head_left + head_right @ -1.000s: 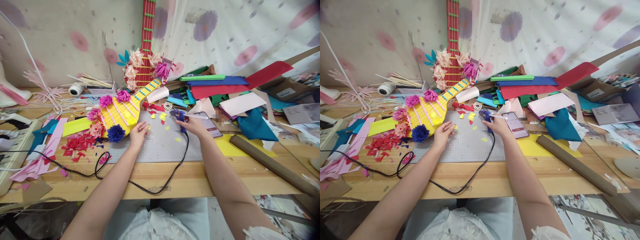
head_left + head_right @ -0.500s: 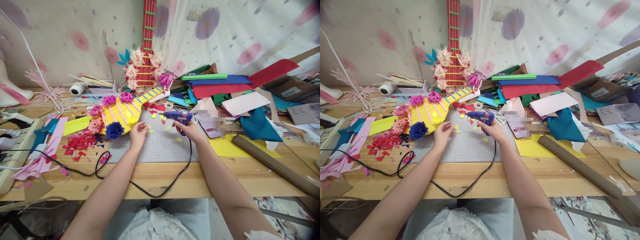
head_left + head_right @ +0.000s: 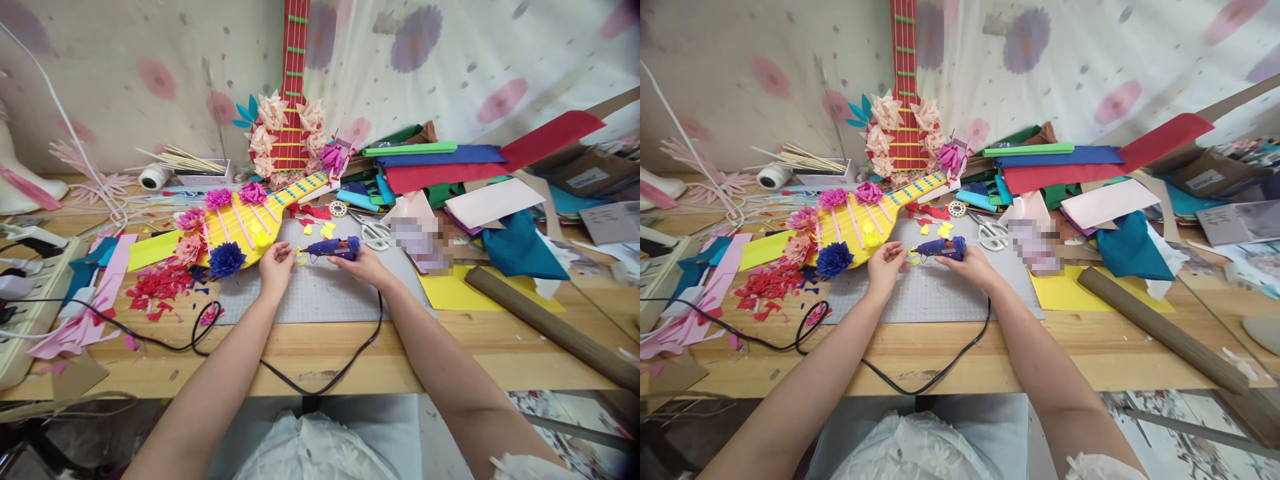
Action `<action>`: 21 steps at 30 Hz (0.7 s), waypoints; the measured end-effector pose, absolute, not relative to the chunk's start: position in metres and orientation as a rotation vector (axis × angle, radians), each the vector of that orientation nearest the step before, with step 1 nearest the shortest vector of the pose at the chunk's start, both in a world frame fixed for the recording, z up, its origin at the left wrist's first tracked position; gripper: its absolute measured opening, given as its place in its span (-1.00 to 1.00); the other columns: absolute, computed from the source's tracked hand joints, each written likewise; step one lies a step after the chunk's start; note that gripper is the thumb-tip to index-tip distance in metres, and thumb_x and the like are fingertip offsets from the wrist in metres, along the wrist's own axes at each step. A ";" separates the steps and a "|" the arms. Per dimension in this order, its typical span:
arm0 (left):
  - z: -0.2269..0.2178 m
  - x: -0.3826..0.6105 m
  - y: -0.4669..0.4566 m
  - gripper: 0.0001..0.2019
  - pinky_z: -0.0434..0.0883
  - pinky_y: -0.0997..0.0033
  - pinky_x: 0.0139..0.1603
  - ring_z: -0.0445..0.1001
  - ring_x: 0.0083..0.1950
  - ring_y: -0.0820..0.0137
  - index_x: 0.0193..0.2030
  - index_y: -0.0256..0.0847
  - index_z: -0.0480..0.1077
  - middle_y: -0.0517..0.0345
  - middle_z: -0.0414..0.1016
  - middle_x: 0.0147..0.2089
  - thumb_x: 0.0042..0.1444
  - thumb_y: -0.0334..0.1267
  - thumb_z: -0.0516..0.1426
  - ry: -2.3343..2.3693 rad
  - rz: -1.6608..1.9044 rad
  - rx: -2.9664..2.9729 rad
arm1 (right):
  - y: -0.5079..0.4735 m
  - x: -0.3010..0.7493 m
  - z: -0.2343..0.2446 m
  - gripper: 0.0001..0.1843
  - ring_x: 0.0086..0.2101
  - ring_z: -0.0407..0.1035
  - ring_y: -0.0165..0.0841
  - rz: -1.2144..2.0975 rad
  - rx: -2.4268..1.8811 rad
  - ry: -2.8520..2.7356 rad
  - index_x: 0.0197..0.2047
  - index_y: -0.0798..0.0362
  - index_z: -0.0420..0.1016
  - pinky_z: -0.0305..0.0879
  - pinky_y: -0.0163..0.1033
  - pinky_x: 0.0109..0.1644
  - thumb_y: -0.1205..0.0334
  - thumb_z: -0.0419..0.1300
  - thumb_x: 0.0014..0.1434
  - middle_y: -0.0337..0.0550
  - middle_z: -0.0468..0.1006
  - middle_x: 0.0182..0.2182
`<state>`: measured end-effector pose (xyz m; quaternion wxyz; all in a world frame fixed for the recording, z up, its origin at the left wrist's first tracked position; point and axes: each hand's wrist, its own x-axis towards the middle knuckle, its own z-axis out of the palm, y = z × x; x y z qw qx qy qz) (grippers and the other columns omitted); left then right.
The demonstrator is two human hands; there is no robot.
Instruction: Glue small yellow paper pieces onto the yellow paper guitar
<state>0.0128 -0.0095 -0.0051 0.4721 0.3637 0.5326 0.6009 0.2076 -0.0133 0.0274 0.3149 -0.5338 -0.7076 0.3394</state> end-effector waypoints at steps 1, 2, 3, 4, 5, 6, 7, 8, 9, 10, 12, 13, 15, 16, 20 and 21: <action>-0.005 0.013 -0.009 -0.77 0.43 0.50 -0.47 0.40 -0.40 0.50 -0.28 -0.26 0.35 0.19 0.39 -0.39 -0.16 -0.39 0.20 1.307 1.470 0.891 | -0.013 0.208 0.027 -0.59 -0.39 0.40 -0.31 0.891 -1.409 -1.862 -0.23 0.03 0.52 0.31 -0.23 -0.29 -0.10 0.20 -0.03 -0.19 0.52 -0.48; -0.005 0.013 -0.009 -0.77 0.43 0.50 -0.47 0.40 -0.40 0.50 -0.28 -0.26 0.35 0.19 0.39 -0.40 -0.16 -0.39 0.20 1.311 1.469 0.890 | -0.013 0.208 0.027 -0.59 -0.39 0.40 -0.31 0.886 -1.412 -1.860 -0.23 0.03 0.52 0.31 -0.22 -0.28 -0.10 0.20 -0.03 -0.19 0.52 -0.49; -0.006 0.013 -0.009 -0.77 0.43 0.50 -0.46 0.41 -0.40 0.49 -0.28 -0.26 0.36 0.19 0.39 -0.40 -0.16 -0.39 0.20 1.315 1.469 0.889 | -0.013 0.208 0.026 -0.59 -0.39 0.40 -0.31 0.883 -1.418 -1.858 -0.24 0.03 0.52 0.31 -0.22 -0.28 -0.11 0.20 -0.03 -0.19 0.52 -0.49; -0.006 0.013 -0.009 -0.77 0.43 0.50 -0.46 0.41 -0.39 0.49 -0.28 -0.25 0.36 0.19 0.39 -0.40 -0.16 -0.38 0.20 1.316 1.469 0.888 | -0.013 0.208 0.025 -0.59 -0.40 0.40 -0.31 0.882 -1.426 -1.858 -0.25 0.03 0.52 0.31 -0.22 -0.29 -0.11 0.20 -0.03 -0.19 0.51 -0.50; -0.006 0.013 -0.009 -0.77 0.43 0.49 -0.46 0.41 -0.39 0.49 -0.28 -0.25 0.36 0.19 0.39 -0.40 -0.16 -0.38 0.20 1.317 1.470 0.887 | -0.012 0.208 0.025 -0.58 -0.40 0.39 -0.31 0.883 -1.433 -1.859 -0.26 0.03 0.53 0.31 -0.22 -0.29 -0.12 0.20 -0.04 -0.19 0.51 -0.51; -0.006 0.013 -0.008 -0.77 0.43 0.49 -0.46 0.41 -0.39 0.49 -0.28 -0.25 0.36 0.18 0.40 -0.39 -0.16 -0.38 0.21 1.315 1.470 0.888 | -0.012 0.208 0.024 -0.58 -0.41 0.39 -0.31 0.884 -1.440 -1.861 -0.27 0.03 0.53 0.31 -0.22 -0.30 -0.13 0.20 -0.04 -0.20 0.51 -0.51; -0.006 0.013 -0.008 -0.77 0.43 0.49 -0.46 0.42 -0.39 0.49 -0.28 -0.25 0.36 0.18 0.40 -0.39 -0.16 -0.38 0.21 1.313 1.469 0.888 | -0.011 0.208 0.023 -0.58 -0.42 0.38 -0.32 0.885 -1.444 -1.862 -0.27 0.03 0.53 0.30 -0.22 -0.30 -0.14 0.19 -0.04 -0.20 0.51 -0.52; -0.006 0.013 -0.008 -0.76 0.43 0.50 -0.46 0.42 -0.39 0.49 -0.28 -0.25 0.36 0.18 0.40 -0.39 -0.16 -0.38 0.21 1.311 1.468 0.887 | -0.011 0.208 0.022 -0.57 -0.42 0.38 -0.32 0.886 -1.446 -1.862 -0.27 0.03 0.53 0.30 -0.22 -0.30 -0.14 0.19 -0.04 -0.20 0.50 -0.52; -0.006 0.013 -0.008 -0.77 0.43 0.50 -0.46 0.41 -0.39 0.49 -0.28 -0.25 0.36 0.18 0.40 -0.39 -0.16 -0.38 0.21 1.309 1.467 0.886 | -0.011 0.208 0.021 -0.56 -0.42 0.38 -0.33 0.887 -1.446 -1.862 -0.27 0.03 0.53 0.30 -0.23 -0.30 -0.15 0.19 -0.04 -0.20 0.50 -0.51; -0.006 0.013 -0.008 -0.77 0.43 0.50 -0.46 0.41 -0.39 0.50 -0.28 -0.26 0.36 0.18 0.40 -0.39 -0.16 -0.39 0.21 1.307 1.467 0.883 | -0.011 0.208 0.021 -0.56 -0.41 0.38 -0.33 0.889 -1.445 -1.861 -0.26 0.03 0.53 0.30 -0.23 -0.30 -0.15 0.19 -0.04 -0.20 0.50 -0.51; -0.006 0.013 -0.009 -0.77 0.43 0.50 -0.47 0.41 -0.40 0.50 -0.28 -0.26 0.36 0.19 0.39 -0.39 -0.16 -0.39 0.20 1.304 1.468 0.880 | -0.011 0.208 0.021 -0.55 -0.41 0.38 -0.32 0.897 -1.446 -1.856 -0.24 0.03 0.52 0.29 -0.22 -0.30 -0.15 0.19 -0.04 -0.20 0.50 -0.50; -0.005 0.013 -0.009 -0.77 0.43 0.50 -0.47 0.41 -0.40 0.50 -0.28 -0.26 0.36 0.19 0.39 -0.39 -0.16 -0.39 0.20 1.304 1.467 0.880 | -0.011 0.208 0.022 -0.55 -0.41 0.37 -0.32 0.901 -1.448 -1.853 -0.24 0.03 0.52 0.29 -0.22 -0.30 -0.15 0.19 -0.05 -0.20 0.50 -0.50; -0.004 0.013 -0.009 -0.77 0.43 0.48 -0.46 0.41 -0.39 0.48 -0.28 -0.26 0.36 0.19 0.40 -0.40 -0.15 -0.39 0.20 1.307 1.464 0.880 | -0.012 0.207 0.023 -0.54 -0.41 0.37 -0.32 0.909 -1.453 -1.845 -0.22 0.03 0.52 0.29 -0.22 -0.30 -0.15 0.19 -0.05 -0.20 0.51 -0.49; -0.004 0.013 -0.010 -0.77 0.43 0.46 -0.46 0.42 -0.39 0.47 -0.28 -0.26 0.36 0.18 0.40 -0.40 -0.15 -0.39 0.20 1.310 1.462 0.879 | -0.012 0.207 0.024 -0.54 -0.41 0.38 -0.32 0.911 -1.456 -1.843 -0.22 0.03 0.52 0.29 -0.22 -0.29 -0.14 0.20 -0.05 -0.20 0.51 -0.49; -0.004 0.012 -0.010 -0.78 0.44 0.43 -0.45 0.42 -0.39 0.45 -0.28 -0.28 0.36 0.17 0.40 -0.40 -0.15 -0.40 0.20 1.307 1.458 0.872 | -0.012 0.206 0.025 -0.56 -0.41 0.38 -0.33 0.907 -1.472 -1.836 -0.25 0.04 0.53 0.29 -0.23 -0.29 -0.14 0.20 -0.05 -0.20 0.51 -0.49; -0.004 0.012 -0.010 -0.78 0.44 0.44 -0.46 0.42 -0.39 0.46 -0.28 -0.28 0.36 0.17 0.40 -0.40 -0.15 -0.40 0.20 1.302 1.459 0.871 | -0.012 0.206 0.024 -0.56 -0.41 0.38 -0.33 0.908 -1.471 -1.834 -0.27 0.04 0.53 0.29 -0.23 -0.29 -0.15 0.20 -0.05 -0.19 0.51 -0.49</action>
